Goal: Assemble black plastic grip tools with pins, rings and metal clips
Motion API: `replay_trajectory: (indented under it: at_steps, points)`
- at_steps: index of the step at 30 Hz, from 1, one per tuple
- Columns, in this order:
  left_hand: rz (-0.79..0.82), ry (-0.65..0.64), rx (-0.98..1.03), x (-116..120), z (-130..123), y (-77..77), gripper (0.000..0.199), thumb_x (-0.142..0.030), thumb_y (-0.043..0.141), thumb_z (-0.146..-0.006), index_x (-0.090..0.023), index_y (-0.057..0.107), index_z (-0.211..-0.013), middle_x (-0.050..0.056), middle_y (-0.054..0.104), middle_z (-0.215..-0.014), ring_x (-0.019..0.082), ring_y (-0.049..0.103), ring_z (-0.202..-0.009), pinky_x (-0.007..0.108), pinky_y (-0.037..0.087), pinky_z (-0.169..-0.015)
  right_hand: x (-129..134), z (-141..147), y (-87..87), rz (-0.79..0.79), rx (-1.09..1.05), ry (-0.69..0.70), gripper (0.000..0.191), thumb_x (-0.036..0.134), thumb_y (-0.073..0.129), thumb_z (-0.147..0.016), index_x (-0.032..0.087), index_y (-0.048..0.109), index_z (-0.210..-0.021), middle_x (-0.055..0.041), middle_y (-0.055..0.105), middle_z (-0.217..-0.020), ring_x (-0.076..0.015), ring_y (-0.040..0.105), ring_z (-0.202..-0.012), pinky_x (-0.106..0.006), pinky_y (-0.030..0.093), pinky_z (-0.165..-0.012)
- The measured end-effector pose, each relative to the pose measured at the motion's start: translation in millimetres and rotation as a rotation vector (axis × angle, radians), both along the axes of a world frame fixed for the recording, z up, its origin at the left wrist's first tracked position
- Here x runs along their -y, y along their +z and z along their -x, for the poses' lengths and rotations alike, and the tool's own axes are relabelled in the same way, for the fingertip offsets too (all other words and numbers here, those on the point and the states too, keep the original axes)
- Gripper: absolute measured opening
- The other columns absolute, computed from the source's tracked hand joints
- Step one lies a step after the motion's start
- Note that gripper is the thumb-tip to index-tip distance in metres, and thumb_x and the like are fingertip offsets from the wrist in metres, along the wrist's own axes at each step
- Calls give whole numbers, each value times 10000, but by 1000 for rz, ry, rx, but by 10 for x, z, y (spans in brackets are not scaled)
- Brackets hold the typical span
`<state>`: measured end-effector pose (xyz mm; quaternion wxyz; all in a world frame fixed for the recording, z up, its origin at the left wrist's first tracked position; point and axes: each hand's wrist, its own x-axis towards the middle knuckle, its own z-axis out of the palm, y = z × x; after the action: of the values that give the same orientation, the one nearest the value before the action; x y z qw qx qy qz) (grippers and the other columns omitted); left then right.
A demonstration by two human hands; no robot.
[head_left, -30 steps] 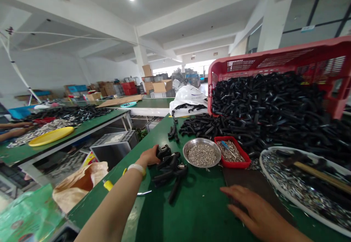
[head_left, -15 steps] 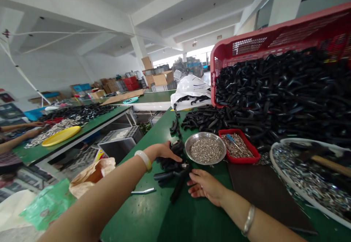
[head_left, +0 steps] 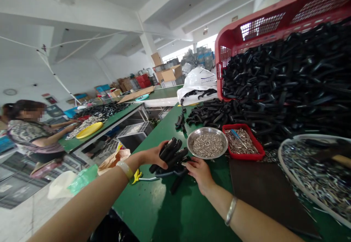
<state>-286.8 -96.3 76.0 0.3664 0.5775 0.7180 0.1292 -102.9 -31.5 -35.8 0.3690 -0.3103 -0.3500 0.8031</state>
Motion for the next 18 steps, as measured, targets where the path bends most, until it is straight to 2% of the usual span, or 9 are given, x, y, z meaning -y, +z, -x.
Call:
replay_trajectory:
  at_steps: [3, 7, 9, 10, 12, 13, 16, 18]
  points:
    - [-54, -85, -154, 177, -127, 3, 1128, -347, 751, -438, -239, 105, -1356, 64, 511, -1201, 274, 485, -1082, 346, 368, -919, -92, 67, -71, -33, 49, -55, 441, 335, 761, -449, 144, 528, -770, -16, 621, -687, -173, 605, -679, -274, 484, -581]
    - [-30, 10, -373, 298, -364, -16, 1143, -365, 754, -429, -263, 110, -1369, 96, 491, -1232, 334, 486, -1073, 376, 381, -879, -123, 102, -41, -83, 136, -46, 390, 365, 747, -479, 156, 527, -724, -4, 593, -677, -134, 564, -610, -233, 477, -484]
    - [26, 18, -293, 276, -390, 24, 1184, -448, 744, -437, -231, 63, -1380, 111, 416, -1312, 336, 426, -1141, 380, 343, -927, -62, 61, 13, -89, 160, 14, 337, 394, 706, -550, 171, 533, -734, 1, 592, -695, -118, 551, -584, -224, 482, -457]
    - [46, 4, -193, 249, -354, 51, 1146, -505, 700, -495, -210, 38, -1383, 108, 364, -1352, 311, 389, -1179, 359, 321, -953, -20, 31, 42, -86, 163, 49, 297, 408, 673, -600, 187, 536, -742, 7, 590, -705, -115, 557, -600, -228, 503, -491]
    - [75, 8, -62, 185, -194, 90, 953, -568, 539, -658, -166, 68, -1382, 107, 263, -1406, 276, 316, -1233, 337, 284, -985, 70, -32, 99, 3, 150, 88, 227, 342, 684, -613, 216, 534, -728, 20, 588, -721, -122, 579, -678, -258, 535, -639]
    - [65, 33, -28, 156, -87, 93, 897, -553, 498, -701, -158, 67, -1381, 112, 266, -1404, 268, 337, -1220, 341, 297, -976, 113, -56, 126, 37, 171, 108, 219, 309, 699, -599, 223, 534, -714, 22, 585, -737, -130, 585, -732, -266, 532, -700]
    - [87, 122, 69, 93, 202, 17, 1049, -522, 584, -652, -145, -83, -1368, 148, 342, -1356, 263, 410, -1165, 379, 336, -945, 212, -64, 204, 70, 228, 175, 214, 274, 708, -585, 231, 550, -723, 2, 591, -828, -170, 581, -874, -314, 493, -841]
    - [86, 182, 140, 52, 293, -97, 1103, -566, 621, -589, -129, -20, -1373, 150, 334, -1359, 268, 374, -1192, 384, 316, -967, 233, -6, 241, 62, 281, 214, 229, 270, 697, -584, 230, 568, -769, -29, 602, -910, -211, 568, -948, -359, 467, -889]
